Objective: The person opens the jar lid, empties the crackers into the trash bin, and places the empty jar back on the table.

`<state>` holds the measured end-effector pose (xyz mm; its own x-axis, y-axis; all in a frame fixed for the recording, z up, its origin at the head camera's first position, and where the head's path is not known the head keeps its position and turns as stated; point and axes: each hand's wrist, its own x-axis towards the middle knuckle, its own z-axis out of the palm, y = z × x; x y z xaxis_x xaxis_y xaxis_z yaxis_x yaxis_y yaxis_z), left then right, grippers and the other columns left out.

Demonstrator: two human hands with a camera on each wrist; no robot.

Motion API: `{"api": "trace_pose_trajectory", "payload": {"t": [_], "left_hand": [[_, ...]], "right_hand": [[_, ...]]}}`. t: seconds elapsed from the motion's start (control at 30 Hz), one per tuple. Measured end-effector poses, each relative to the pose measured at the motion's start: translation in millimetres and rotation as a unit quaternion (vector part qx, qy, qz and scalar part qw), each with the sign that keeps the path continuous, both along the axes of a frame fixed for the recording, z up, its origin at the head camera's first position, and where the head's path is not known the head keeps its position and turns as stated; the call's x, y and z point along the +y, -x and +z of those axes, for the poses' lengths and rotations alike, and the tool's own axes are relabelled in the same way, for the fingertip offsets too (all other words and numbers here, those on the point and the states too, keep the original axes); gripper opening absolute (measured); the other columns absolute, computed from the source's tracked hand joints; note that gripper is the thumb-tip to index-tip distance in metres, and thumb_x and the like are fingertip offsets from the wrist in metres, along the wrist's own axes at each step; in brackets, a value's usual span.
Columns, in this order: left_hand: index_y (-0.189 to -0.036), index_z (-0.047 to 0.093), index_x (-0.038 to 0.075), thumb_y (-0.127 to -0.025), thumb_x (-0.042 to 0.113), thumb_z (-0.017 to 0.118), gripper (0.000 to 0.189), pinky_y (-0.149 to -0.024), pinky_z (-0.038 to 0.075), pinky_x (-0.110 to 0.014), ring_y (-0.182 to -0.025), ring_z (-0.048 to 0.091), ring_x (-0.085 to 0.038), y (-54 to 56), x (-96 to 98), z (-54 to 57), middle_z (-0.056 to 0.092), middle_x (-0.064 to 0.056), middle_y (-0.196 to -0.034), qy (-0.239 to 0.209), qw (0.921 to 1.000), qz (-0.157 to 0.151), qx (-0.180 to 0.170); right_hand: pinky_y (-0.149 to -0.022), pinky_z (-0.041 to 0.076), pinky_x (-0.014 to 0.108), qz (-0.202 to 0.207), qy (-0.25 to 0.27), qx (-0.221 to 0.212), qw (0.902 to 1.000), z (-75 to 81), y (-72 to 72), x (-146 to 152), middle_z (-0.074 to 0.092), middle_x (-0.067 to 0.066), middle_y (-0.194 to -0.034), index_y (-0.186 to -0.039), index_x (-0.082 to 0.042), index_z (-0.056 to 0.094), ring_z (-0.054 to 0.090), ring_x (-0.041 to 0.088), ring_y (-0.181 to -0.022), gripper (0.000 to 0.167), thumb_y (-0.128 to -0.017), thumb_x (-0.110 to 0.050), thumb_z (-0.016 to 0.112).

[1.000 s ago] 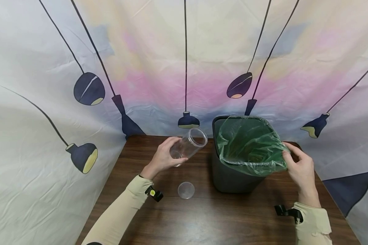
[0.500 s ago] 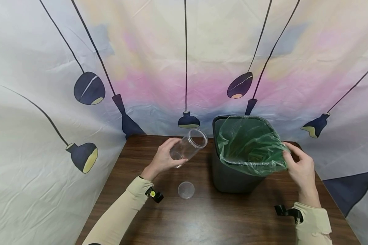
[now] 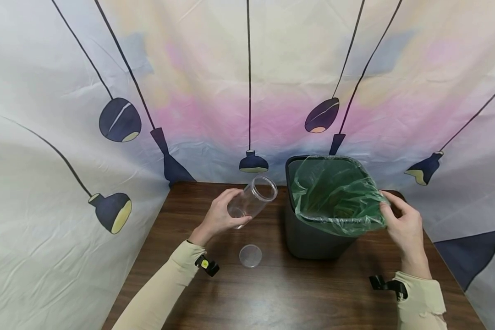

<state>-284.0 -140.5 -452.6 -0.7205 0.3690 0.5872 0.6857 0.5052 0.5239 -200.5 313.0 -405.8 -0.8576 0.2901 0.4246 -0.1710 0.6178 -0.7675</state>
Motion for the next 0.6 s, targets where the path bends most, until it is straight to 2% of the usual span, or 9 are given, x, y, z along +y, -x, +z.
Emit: {"api": "trace_pose_trajectory", "payload": {"t": [0.6], "left_hand": [[-0.123,0.06,0.005,-0.063,0.028,0.092,0.072,-0.093,0.052,-0.041,-0.111,0.059,-0.023,-1.5,-3.0,-9.7,0.061,-0.007,-0.12,-0.009,1.0,-0.003,-0.002]], "right_hand": [[-0.041,0.032,0.025,0.005,0.007,0.0,1.0,-0.9,0.3,0.6,0.049,-0.012,-0.06,-0.127,-0.012,0.066,0.036,0.008,-0.044,0.033,-0.097,-0.023,0.057]]}}
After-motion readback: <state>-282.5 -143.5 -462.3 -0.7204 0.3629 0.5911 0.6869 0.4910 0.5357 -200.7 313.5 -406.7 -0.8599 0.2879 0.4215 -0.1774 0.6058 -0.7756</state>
